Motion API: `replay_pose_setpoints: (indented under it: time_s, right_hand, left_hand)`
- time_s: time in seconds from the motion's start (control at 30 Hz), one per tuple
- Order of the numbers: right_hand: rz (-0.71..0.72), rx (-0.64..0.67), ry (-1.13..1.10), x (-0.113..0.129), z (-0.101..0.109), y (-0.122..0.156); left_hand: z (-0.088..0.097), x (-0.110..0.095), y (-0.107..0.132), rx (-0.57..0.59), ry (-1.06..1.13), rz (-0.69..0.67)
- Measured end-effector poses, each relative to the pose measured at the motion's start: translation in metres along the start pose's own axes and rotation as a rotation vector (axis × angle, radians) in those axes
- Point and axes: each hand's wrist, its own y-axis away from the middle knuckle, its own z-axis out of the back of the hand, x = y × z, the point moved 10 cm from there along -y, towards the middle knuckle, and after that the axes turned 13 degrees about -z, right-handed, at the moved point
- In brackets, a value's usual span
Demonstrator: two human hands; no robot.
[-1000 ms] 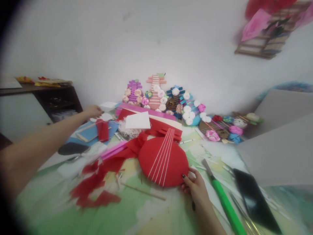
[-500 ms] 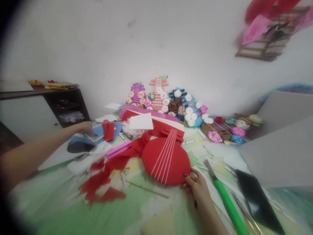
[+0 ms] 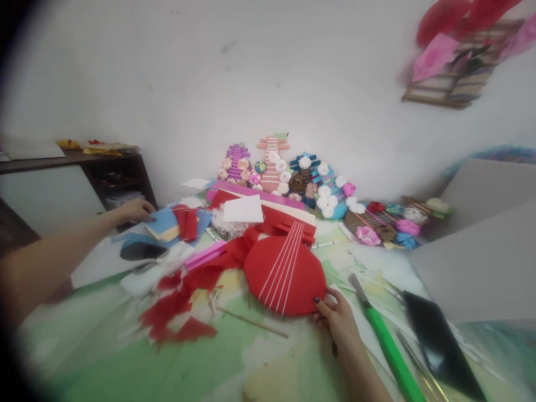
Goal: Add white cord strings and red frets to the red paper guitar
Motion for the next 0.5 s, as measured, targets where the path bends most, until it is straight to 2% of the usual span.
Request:
replay_pose_setpoints:
  time_s: [0.13, 0.33, 0.5]
  right_hand:
    - [-0.005, 0.002, 0.006, -0.0005, -0.0001, 0.0004]
    - [-0.005, 0.011, 0.006, 0.0029, -0.0028, 0.0044]
    - [-0.004, -0.003, -0.007, -0.0032, 0.0003, -0.0009]
  left_hand:
    - [0.0087, 0.0063, 0.0038, -0.019, -0.039, 0.116]
    - [0.0117, 0.0051, 0.0056, -0.034, 0.039, 0.177]
    - [0.0115, 0.0021, 0.0049, -0.022, 0.059, 0.192]
